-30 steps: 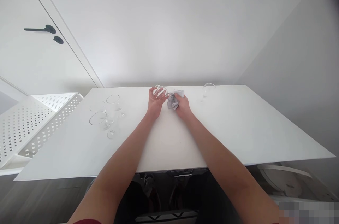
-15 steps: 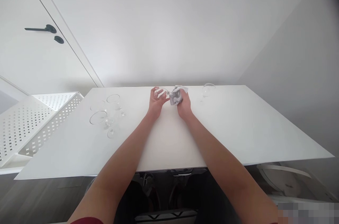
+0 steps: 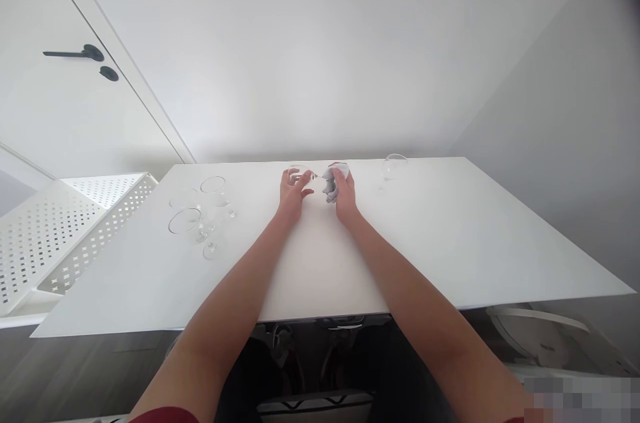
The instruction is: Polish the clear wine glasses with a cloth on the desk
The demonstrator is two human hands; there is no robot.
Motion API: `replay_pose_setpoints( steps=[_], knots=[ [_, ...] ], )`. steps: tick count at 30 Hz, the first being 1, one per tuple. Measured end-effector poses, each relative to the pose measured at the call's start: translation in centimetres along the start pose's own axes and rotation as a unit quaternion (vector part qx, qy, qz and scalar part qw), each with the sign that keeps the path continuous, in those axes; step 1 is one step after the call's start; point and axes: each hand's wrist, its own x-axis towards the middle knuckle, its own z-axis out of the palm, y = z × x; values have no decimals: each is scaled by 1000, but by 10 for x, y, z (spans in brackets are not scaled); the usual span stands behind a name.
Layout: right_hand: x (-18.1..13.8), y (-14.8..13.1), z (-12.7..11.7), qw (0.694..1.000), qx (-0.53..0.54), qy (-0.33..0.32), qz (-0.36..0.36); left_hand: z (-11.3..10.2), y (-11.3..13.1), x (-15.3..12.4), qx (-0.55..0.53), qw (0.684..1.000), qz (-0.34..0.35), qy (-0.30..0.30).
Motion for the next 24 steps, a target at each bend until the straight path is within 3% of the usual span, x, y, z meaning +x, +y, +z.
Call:
replay_pose_setpoints(
  steps=[2, 6, 13, 15, 17, 21, 24],
  knots=[
    [-6, -3, 2, 999, -1, -33, -40, -1, 0, 0, -13, 1000, 6, 8],
    [-4, -5, 1, 998, -19, -46, -25, 1, 3, -1, -37, 999, 11, -5],
    [10, 4, -1, 976, 88, -42, 196, 8, 8, -4, -72, 991, 20, -115],
    [8, 4, 0, 987, 52, -12, 153, 7, 6, -3, -65, 993, 14, -101],
    [3, 2, 1, 998, -18, 20, 50, 6, 4, -1, -57, 995, 0, -76],
    [-8, -5, 4, 980, -131, 0, -150, 3, 2, 2, -61, 997, -26, -32],
    [-9, -4, 7, 984, -122, -15, -130, 2, 6, 1, -83, 995, -16, -49]
  ],
)
